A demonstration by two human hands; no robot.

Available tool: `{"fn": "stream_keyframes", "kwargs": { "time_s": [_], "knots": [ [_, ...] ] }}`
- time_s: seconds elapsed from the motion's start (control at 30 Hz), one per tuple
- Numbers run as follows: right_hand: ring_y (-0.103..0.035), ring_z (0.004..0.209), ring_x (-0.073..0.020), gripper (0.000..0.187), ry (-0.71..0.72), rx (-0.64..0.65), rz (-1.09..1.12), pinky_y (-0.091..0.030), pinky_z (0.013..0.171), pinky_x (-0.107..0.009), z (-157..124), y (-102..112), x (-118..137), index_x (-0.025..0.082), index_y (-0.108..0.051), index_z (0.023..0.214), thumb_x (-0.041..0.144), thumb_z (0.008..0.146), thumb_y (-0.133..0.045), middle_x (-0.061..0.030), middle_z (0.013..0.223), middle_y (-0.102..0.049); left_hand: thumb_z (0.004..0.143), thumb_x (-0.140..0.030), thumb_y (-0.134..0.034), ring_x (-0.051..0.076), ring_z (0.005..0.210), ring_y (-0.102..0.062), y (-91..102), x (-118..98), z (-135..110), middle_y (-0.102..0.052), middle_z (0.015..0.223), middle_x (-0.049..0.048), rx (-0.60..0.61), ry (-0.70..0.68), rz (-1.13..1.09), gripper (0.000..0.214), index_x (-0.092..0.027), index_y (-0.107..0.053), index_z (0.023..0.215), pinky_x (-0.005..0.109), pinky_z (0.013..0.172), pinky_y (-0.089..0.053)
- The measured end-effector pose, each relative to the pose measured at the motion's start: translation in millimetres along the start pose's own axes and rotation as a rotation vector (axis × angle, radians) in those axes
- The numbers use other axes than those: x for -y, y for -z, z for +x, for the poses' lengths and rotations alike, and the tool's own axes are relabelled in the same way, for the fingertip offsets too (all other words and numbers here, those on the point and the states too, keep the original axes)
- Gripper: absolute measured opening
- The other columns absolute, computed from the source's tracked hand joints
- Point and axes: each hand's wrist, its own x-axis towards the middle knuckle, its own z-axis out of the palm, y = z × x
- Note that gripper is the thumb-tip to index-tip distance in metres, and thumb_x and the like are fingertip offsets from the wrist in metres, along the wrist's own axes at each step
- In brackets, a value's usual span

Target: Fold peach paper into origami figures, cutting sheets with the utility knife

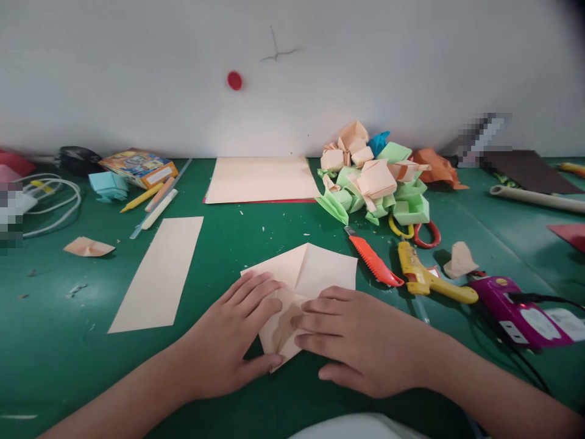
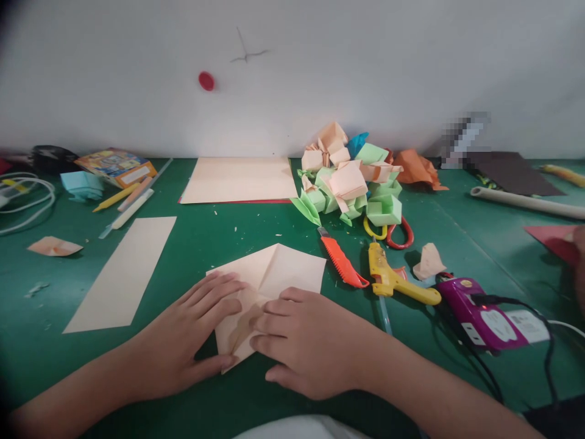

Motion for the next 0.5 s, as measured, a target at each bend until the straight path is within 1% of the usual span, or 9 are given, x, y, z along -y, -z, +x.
{"fn": "stream_keyframes", "kwargs": {
  "time_s": [0.13,0.3,0.5],
  "knots": [
    [-0.057,0.123,-0.0254,0.039,-0.009,0.014,0.034,-0.039,0.098,-0.043,-0.2,-1.3,-1.9,0.017,-0.062,0.13,0.042,0.101,-0.053,-0.0068,0.135,-0.067,0.094,-0.053,-0.058,0.034,0.148,-0.035,-1.2,0.4,0.5,-0.047,0.154,0.0122,-0.013,-0.019,0.021,0.053,-0.02,-0.051,0.135,0.058,0.125,-0.026],
    [-0.054,0.129,-0.0255,0.043,-0.04,0.059,0.067,-0.039,0.099,-0.043,-1.0,1.2,-1.4,0.019,-0.059,0.136,0.043,0.102,-0.051,-0.0073,0.139,-0.065,0.095,-0.059,-0.055,0.035,0.15,-0.033,-3.3,2.2,-1.1,-0.044,0.157,0.0138,-0.004,-0.043,0.082,0.061,-0.018,-0.049,0.14,0.058,0.125,-0.025],
    [-0.052,0.132,-0.0251,0.043,-0.077,0.077,0.092,-0.037,0.103,-0.043,-3.6,5.2,0.5,0.022,-0.057,0.14,0.041,0.102,-0.051,-0.0062,0.144,-0.062,0.093,-0.065,-0.055,0.037,0.151,-0.031,-6.0,5.5,-3.1,-0.043,0.158,0.0161,-0.013,-0.068,0.091,0.067,-0.016,-0.051,0.138,0.06,0.126,-0.022]
  ]
}}
